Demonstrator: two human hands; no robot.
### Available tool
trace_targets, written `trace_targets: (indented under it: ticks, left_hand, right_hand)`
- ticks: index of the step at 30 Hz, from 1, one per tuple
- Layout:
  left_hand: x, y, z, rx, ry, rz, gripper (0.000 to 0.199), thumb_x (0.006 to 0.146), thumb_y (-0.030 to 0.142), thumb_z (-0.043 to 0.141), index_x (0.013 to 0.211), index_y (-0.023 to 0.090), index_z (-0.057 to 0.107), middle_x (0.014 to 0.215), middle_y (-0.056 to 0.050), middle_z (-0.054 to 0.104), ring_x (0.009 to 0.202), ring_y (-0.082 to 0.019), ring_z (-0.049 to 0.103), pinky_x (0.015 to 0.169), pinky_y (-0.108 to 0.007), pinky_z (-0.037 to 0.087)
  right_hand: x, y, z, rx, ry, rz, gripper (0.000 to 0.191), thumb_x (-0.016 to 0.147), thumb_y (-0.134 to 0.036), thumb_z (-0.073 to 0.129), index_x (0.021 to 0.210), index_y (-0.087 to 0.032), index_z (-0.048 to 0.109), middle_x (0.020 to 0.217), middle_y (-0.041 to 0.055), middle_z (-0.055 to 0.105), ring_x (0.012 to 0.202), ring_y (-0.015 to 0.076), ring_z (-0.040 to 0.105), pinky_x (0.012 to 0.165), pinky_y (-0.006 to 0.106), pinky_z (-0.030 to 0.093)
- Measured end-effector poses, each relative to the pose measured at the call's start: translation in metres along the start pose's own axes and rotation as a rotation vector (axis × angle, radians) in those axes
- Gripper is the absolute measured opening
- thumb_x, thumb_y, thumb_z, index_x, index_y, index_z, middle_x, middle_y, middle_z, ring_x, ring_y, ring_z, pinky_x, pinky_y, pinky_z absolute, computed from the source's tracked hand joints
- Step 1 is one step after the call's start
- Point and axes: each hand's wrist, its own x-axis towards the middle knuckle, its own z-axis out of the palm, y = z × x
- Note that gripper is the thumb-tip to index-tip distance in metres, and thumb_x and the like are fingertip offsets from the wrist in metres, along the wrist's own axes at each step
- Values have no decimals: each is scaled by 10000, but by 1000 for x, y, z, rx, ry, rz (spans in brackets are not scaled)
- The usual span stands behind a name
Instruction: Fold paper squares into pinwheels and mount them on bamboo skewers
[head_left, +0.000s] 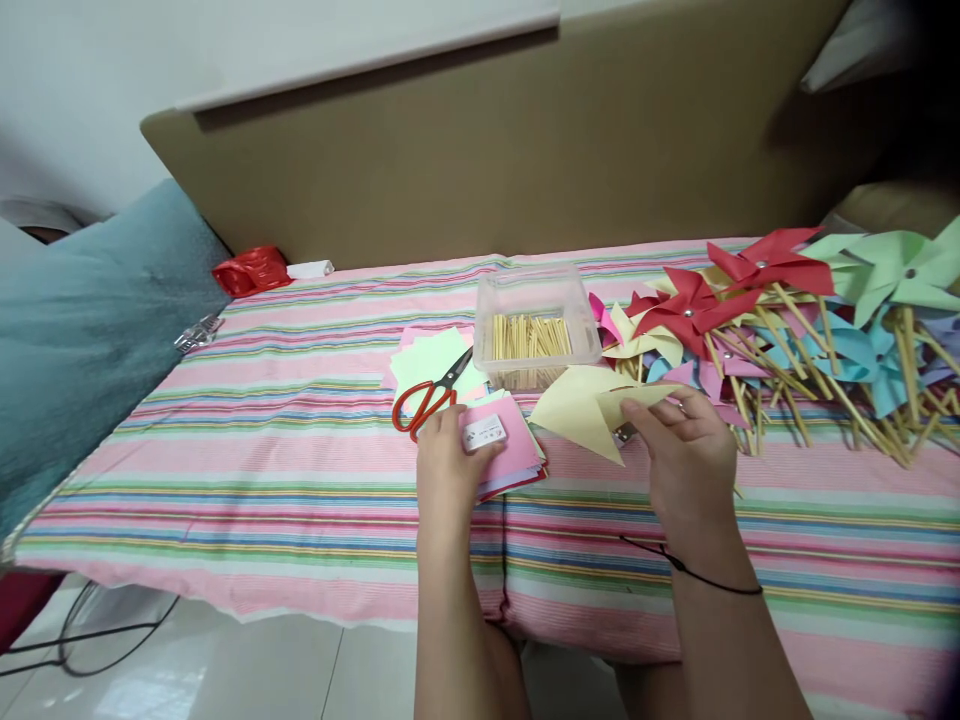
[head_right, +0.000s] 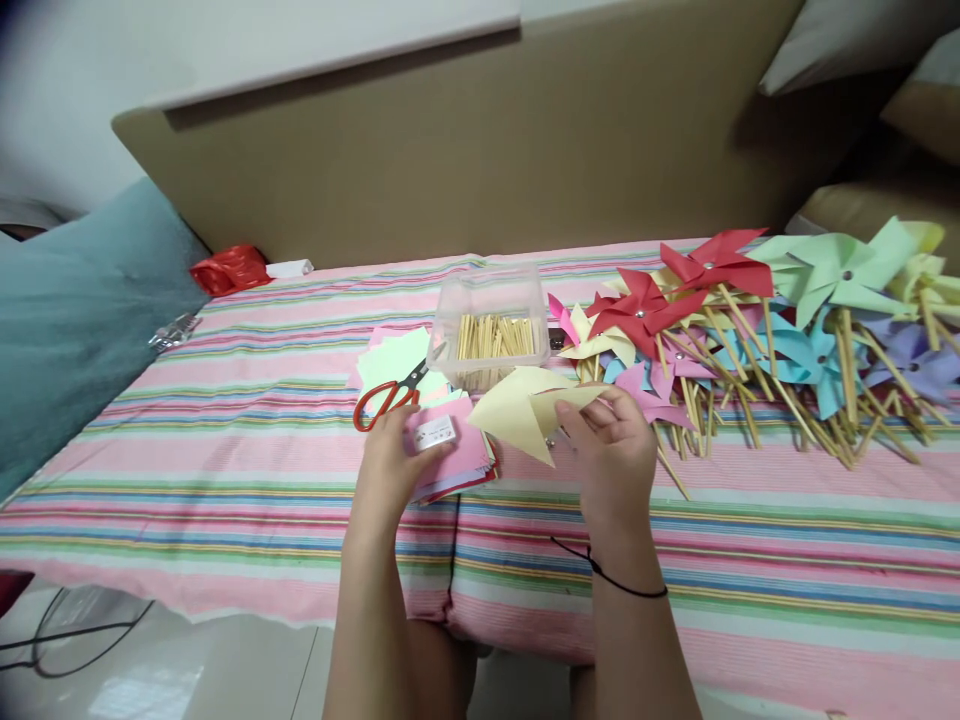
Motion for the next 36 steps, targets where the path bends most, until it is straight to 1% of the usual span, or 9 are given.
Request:
trace_targets:
  ticks: [5, 7, 9, 14, 18, 23, 30, 33, 36]
  left_hand:
    - [0, 18, 1, -385, 305, -51, 192, 850, 383, 613, 800, 199, 598, 864, -52, 678, 785, -202, 614, 740, -322, 459]
    - [-1, 30, 8, -652, 176, -113, 276, 859, 444, 589, 753, 190, 583, 735, -34, 663, 634, -162, 595, 628, -285, 454]
    - [-4, 42, 16, -914, -92, -186, 381, 843, 542, 577, 787, 166, 608, 713, -53, 683, 578, -159, 610, 580, -277, 464]
    - [-12, 60, 28, -1348, -571, -337, 663, 813, 730, 464, 927, 112, 677, 832, -137, 744, 741, -242, 710, 639, -309, 530]
    - [-18, 59, 28, -1353, -602, -291, 499, 769, 576, 666, 948, 111, 694, 863, -124, 758, 762, -233, 713, 623, -279, 528]
    - [-22, 59, 29, -1290, -535, -210, 404, 634, 239, 851, 987, 137, 682, 849, -67, 768, 774, -180, 709, 703, -248, 531]
    - [-23, 60, 32, -1283, -387, -189, 367, 634, 254, 849, 929, 150, 659, 820, -42, 765, 729, -150, 689, 688, -252, 529]
    - [-23, 58, 33, -1245, -364, -173, 333, 631, 257, 850, 863, 152, 635, 795, -30, 755, 693, -138, 679, 671, -252, 531]
    - [-22, 56, 34, -1188, -363, -149, 311, 632, 255, 844, 828, 157, 624, 760, -12, 739, 663, -127, 669, 643, -239, 525]
  right_hand:
    - [-1, -6, 2, 3, 7, -93, 641, 528, -190, 863, 1090, -204, 555, 781, 18, 749, 725, 209, 718, 686, 345, 571]
    - [-3, -8, 2, -52, -31, -149, 696, 549, -211, 870, 1171, -203, 558, 837, 38, 752, 795, 235, 723, 716, 373, 572]
    - [-7, -10, 0, -122, -93, -251, 613, 608, -240, 853, 1163, -211, 594, 830, 36, 748, 886, 257, 713, 785, 407, 565]
    - [-12, -17, -7, -343, -166, -612, 254, 793, -210, 721, 1043, -243, 693, 716, 11, 722, 988, 268, 672, 910, 451, 523]
    - [-8, -19, -14, -438, -247, -783, 189, 885, -138, 598, 909, -261, 739, 892, 36, 729, 1073, 253, 625, 901, 415, 518]
    - [-4, -20, -19, -486, -291, -808, 191, 908, -158, 590, 869, -256, 748, 960, 49, 718, 1067, 242, 629, 910, 407, 523]
    - [0, -17, -21, -421, -250, -593, 173, 851, -207, 685, 1011, -260, 723, 910, 35, 756, 1024, 236, 669, 971, 434, 507]
    - [2, -18, -21, -308, -150, -272, 297, 780, -301, 756, 1066, -245, 702, 1010, 63, 754, 955, 239, 705, 849, 395, 571]
    - [4, -21, -23, -174, -202, 128, 390, 791, -503, 705, 1054, -216, 697, 966, 88, 764, 774, 217, 729, 630, 314, 588]
